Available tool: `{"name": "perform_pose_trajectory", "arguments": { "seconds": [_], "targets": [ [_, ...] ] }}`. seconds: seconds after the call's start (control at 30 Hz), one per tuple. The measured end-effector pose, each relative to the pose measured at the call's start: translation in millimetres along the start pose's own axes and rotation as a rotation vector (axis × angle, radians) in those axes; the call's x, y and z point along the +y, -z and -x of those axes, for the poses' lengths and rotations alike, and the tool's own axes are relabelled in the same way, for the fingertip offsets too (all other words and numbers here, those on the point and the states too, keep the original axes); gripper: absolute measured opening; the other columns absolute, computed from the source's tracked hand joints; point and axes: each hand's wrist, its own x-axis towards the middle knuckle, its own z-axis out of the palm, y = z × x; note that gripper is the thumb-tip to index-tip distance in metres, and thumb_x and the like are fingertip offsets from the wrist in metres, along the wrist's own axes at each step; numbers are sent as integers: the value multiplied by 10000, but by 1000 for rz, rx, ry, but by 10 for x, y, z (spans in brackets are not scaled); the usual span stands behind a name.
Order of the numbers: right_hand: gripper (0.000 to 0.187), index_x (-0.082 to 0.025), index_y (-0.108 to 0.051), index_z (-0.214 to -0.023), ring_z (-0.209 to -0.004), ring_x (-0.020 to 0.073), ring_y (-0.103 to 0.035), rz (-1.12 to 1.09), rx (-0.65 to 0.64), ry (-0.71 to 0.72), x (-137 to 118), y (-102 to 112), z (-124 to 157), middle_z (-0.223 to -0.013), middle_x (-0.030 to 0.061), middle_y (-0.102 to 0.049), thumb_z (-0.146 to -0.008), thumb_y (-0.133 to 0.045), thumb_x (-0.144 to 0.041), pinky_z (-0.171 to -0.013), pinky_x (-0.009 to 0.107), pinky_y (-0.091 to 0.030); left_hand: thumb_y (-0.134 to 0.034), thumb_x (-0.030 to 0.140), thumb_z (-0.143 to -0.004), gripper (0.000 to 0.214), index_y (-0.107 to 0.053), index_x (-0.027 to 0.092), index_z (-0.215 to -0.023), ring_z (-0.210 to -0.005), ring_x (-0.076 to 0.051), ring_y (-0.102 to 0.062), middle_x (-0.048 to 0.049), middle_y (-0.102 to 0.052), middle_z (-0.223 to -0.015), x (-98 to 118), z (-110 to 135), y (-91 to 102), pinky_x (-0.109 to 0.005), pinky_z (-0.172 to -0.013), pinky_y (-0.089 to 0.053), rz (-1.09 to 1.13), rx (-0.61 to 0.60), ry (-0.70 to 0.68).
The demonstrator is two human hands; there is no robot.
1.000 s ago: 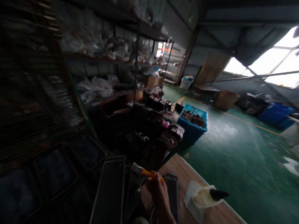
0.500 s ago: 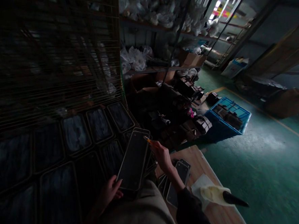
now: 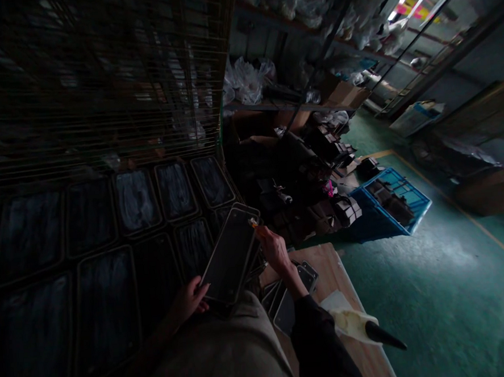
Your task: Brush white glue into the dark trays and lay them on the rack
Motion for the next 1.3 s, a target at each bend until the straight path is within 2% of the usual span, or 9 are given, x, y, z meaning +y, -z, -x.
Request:
{"name": "perform_pose_trajectory", "arguments": {
  "seconds": [0.17,0.37,0.53,0.63,0.83,1.0,1.1,1.17,1.3],
  "targets": [
    [251,-205,-585,-1143,-739,163,-674,-105,-74,-66,-115,82,215,-853,28,-701,-965,-445,-313,-625,207,-472,-550,504,-734,354,-434,222,-914,-443,-167,-630,44,-597,-639,33,23,15,-230,-380,-450,43,-9,26],
    [268,-196,-596,-1141,-741,175,-679,-105,70,-59,-39,94,-56,-843,34,-704,-961,-443,-322,-625,217,-478,-571,485,-717,368,-448,218,-938,-439,-185,-633,52,-590,-609,27,25,15,-246,-378,-462,54,4,7],
    [273,-185,-607,-1140,-708,173,-650,-11,46,-4,-9,-46,-114,-865,55,-699,-951,-445,-294,-603,221,-452,-538,475,-744,292,-468,221,-870,-450,-192,-641,48,-591,-582,30,50,37,-247,-381,-462,-5,-20,-54],
    [262,-183,-610,-1130,-716,167,-654,-2,-39,-12,-90,-85,115,-875,56,-694,-953,-456,-301,-613,214,-454,-523,474,-760,287,-477,222,-889,-457,-189,-640,46,-591,-577,11,61,42,-244,-391,-459,-9,-16,-73],
    [261,-199,-606,-1143,-722,171,-663,-101,-298,-77,-395,-32,823,-847,45,-692,-957,-454,-299,-627,219,-476,-514,460,-772,272,-469,222,-895,-468,-184,-642,49,-589,-585,-13,58,41,-240,-401,-461,-15,-23,-48],
    [251,-236,-605,-1130,-735,170,-671,-364,-448,-155,-630,8,1131,-830,21,-695,-974,-423,-312,-659,244,-517,-525,477,-774,274,-447,226,-855,-465,-168,-638,54,-587,-631,23,67,54,-231,-388,-452,3,-22,-32],
    [270,-237,-615,-1087,-710,170,-669,-536,-508,-200,-578,-28,1067,-811,23,-695,-986,-407,-377,-650,259,-540,-529,484,-768,278,-434,230,-829,-472,-167,-638,53,-587,-647,52,82,59,-236,-398,-458,22,-31,-16],
    [304,-201,-624,-1056,-667,172,-667,-555,-478,-206,-439,-62,921,-773,35,-691,-979,-421,-413,-611,260,-541,-528,475,-770,269,-439,232,-841,-479,-167,-641,53,-587,-635,69,94,56,-237,-412,-465,32,-29,13],
    [322,-164,-615,-1059,-661,172,-670,-385,-189,-154,-105,-79,462,-743,41,-691,-963,-450,-423,-615,251,-528,-544,430,-766,277,-461,224,-933,-456,-161,-630,49,-593,-648,65,104,34,-233,-406,-459,39,19,13]
  ]
}}
